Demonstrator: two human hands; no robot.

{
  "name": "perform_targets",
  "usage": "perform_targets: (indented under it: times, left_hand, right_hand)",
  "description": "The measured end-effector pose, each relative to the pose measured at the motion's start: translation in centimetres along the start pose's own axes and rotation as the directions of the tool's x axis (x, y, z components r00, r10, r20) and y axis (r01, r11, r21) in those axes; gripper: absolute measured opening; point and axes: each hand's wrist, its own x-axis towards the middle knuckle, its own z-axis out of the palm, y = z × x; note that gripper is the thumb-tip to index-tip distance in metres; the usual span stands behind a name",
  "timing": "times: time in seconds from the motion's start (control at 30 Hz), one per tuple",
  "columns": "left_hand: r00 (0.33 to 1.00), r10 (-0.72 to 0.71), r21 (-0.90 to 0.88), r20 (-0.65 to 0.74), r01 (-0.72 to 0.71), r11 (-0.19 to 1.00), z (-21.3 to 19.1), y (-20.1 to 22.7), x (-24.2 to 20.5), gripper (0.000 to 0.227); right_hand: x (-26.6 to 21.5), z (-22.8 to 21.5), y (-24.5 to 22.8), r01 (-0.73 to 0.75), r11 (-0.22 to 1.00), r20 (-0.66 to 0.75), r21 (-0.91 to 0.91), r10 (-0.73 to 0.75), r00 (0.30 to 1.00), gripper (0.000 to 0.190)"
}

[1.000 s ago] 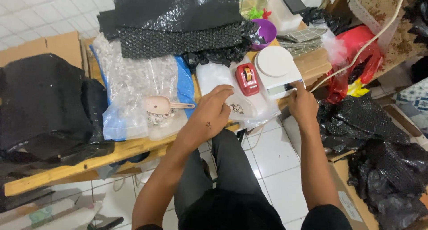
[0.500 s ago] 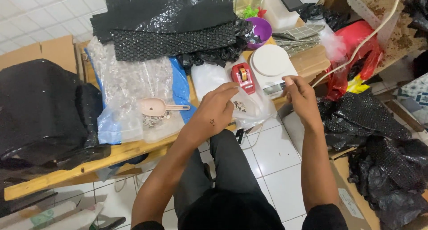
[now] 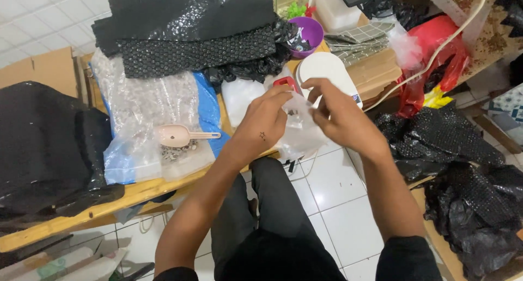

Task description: The person is scooping small items into plastic bags, folding a cardboard box, and then packing the bags into the box for shipping.

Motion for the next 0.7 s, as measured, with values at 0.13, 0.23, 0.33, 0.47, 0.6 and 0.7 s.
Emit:
perform_targets:
  times: [0.13, 0.23, 0.33, 0.47, 0.6, 0.7]
  left_hand:
    - [0.999, -0.034, 0.057, 0.016, 0.033, 0.998, -0.6, 1.8, 1.7, 0.036]
    - [0.967, -0.176, 0.159, 0.182, 0.148, 0.976, -0.7, 2.4, 3.1, 0.042]
    - [0.892, -0.236, 0.266, 0.385, 0.137, 0.954, -0.2, 1.9, 4.4, 0.041]
    - [0.896, -0.257, 0.360, 0.363, 0.119, 0.925, 0.9, -0.3, 7.0, 0.047]
    - [0.895, -0.370, 0.482, 0.251, 0.216, 0.849, 0.3, 1.8, 9.4, 0.035]
    - [0.900, -0.405, 0.582, 0.159, 0.246, 0.775, 1.1, 1.0, 11.7, 0.066]
  right_hand:
    - [1.0, -1.9, 2.0, -0.027, 0.995, 0.008, -0.094, 0.028, 1.000, 0.036]
    - [1.8, -4.0, 2.4, 0.202, 0.967, 0.048, -0.155, -0.197, 0.979, 0.021]
    - [2.4, -5.2, 1.9, 0.210, 0.948, 0.107, -0.241, -0.189, 0.976, 0.027]
    - [3.1, -6.7, 2.1, 0.220, 0.898, 0.224, -0.381, -0.141, 0.964, 0.039]
    - [4.5, -7.7, 2.7, 0.200, 0.882, 0.260, -0.426, -0.092, 0.961, 0.045]
    - [5.8, -8.6, 4.9, 0.186, 0.823, 0.336, -0.537, 0.007, 0.942, 0.077]
